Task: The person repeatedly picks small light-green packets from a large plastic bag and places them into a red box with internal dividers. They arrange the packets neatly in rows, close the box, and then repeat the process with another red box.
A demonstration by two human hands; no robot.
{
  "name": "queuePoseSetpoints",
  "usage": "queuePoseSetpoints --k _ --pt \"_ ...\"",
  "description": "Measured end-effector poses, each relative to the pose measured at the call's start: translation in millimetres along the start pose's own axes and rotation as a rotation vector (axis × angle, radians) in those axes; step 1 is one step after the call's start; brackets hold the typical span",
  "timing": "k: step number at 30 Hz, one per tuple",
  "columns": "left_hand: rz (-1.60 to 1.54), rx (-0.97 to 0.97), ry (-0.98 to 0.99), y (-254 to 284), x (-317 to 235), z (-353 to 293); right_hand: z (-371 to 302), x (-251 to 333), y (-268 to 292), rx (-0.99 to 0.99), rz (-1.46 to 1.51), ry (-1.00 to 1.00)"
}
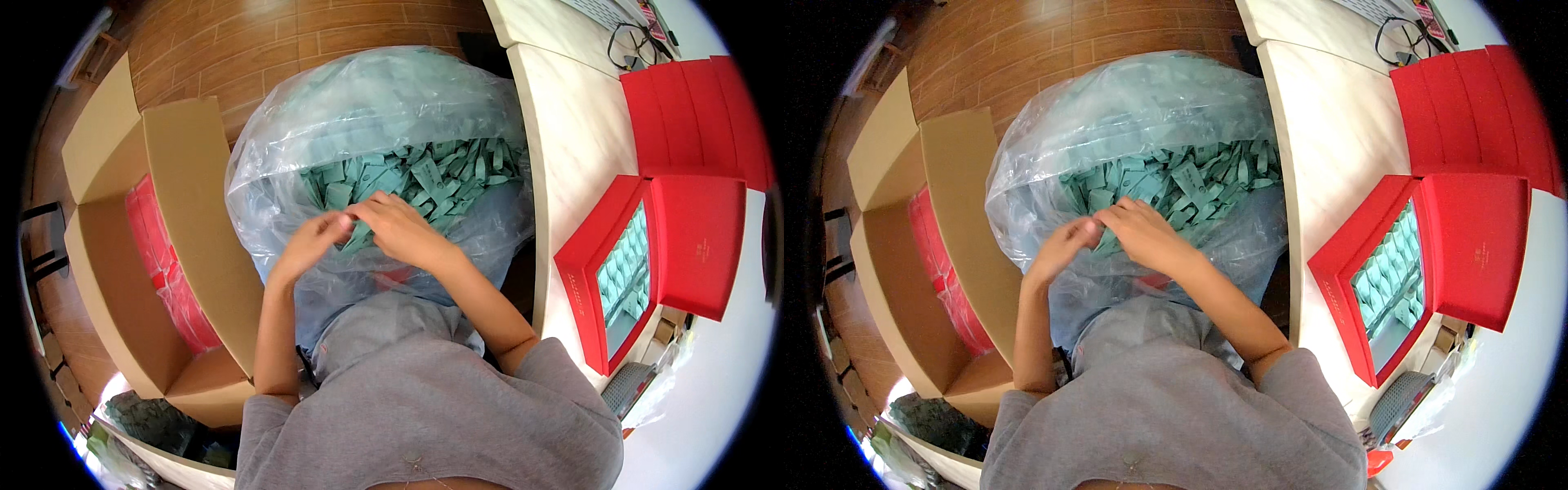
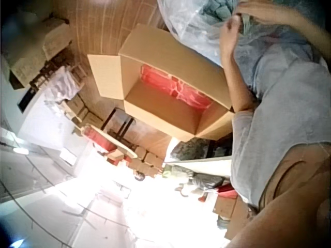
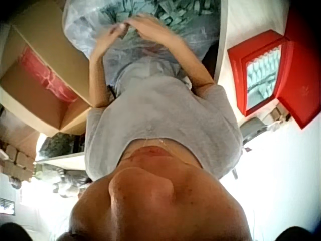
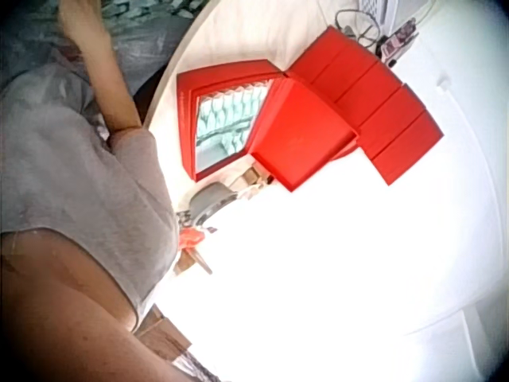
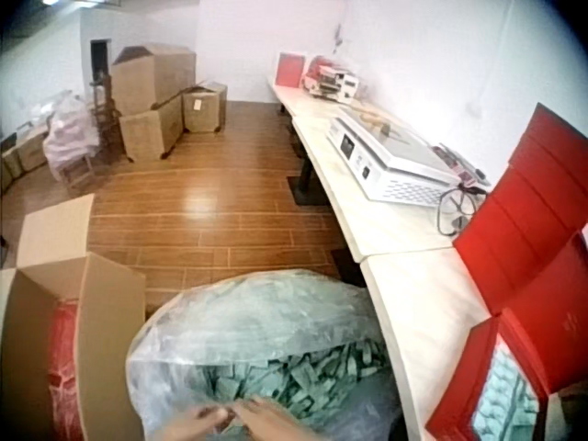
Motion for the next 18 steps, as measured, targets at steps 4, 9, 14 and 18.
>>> queuePoseSetpoints --k 4,9,14,18 --pt "0.214 0.151 -0.092 -20 -8 -8 -3 9 -15 0.053 0.149 0.053" --pt "-0.267 -0.064 0.023 -29 -1 -7 7 -37 -21 -0.085 0.453 -0.173" --pt "-0.648 -0.363 0.079 -21 22 3 16 -192 -32 -0.294 -0.010 -0.850" --pt "-0.778 -0.442 0.068 -22 19 6 11 -231 -41 -0.184 -0.066 -0.850"
Point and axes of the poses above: each hand's wrist, its own z-axis towards the middle knuckle, its own y-axis out of the back of the hand, x = y × z, the point moved 4 cm from there along z, towards the middle knuckle, and after that the axes turned 14 degrees about -y, right-handed, at the moved point
